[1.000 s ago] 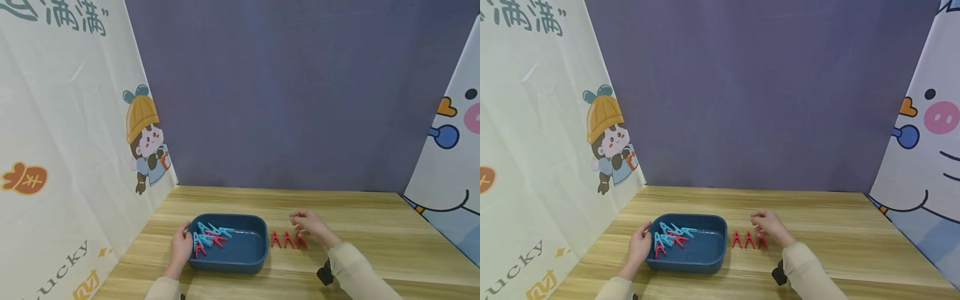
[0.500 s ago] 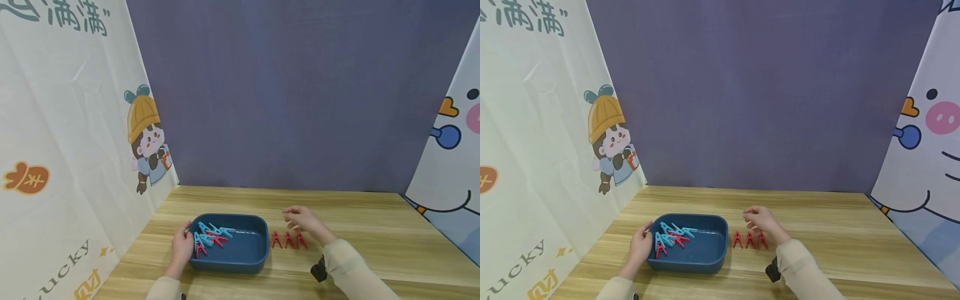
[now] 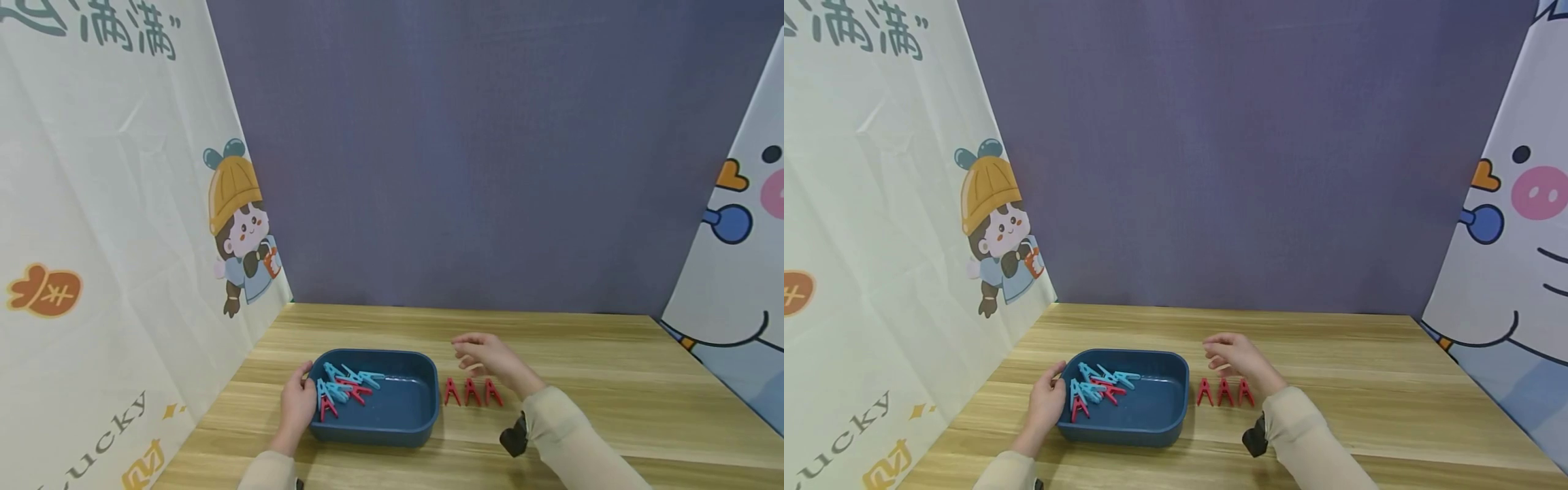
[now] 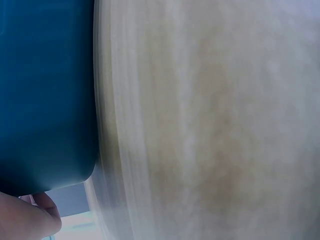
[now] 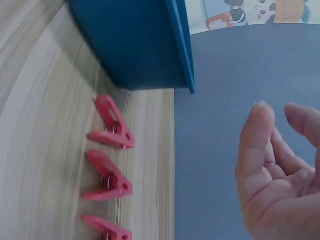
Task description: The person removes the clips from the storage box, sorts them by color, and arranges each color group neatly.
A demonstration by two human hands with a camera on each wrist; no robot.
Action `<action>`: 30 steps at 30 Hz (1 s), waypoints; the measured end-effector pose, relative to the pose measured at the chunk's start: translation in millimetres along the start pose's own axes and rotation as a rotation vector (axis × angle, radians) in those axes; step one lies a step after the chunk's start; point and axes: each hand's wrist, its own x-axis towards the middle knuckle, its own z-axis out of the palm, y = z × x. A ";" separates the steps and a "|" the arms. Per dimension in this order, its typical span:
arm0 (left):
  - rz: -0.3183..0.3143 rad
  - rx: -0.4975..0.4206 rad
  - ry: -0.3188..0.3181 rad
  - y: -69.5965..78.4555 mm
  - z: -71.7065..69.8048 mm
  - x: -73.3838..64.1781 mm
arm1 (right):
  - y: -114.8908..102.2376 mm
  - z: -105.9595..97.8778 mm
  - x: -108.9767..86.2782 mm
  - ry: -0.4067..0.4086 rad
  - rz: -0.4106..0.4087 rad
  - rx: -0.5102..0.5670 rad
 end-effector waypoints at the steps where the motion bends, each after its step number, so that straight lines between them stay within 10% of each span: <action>1: -0.001 0.000 0.000 0.1 0.0 0.1 | -0.1 0.4 0.4 -0.017 -0.007 0.022; 30: -0.011 -0.007 -0.007 2.8 -0.1 -2.3 | -11.7 42.0 14.6 -0.182 0.000 0.260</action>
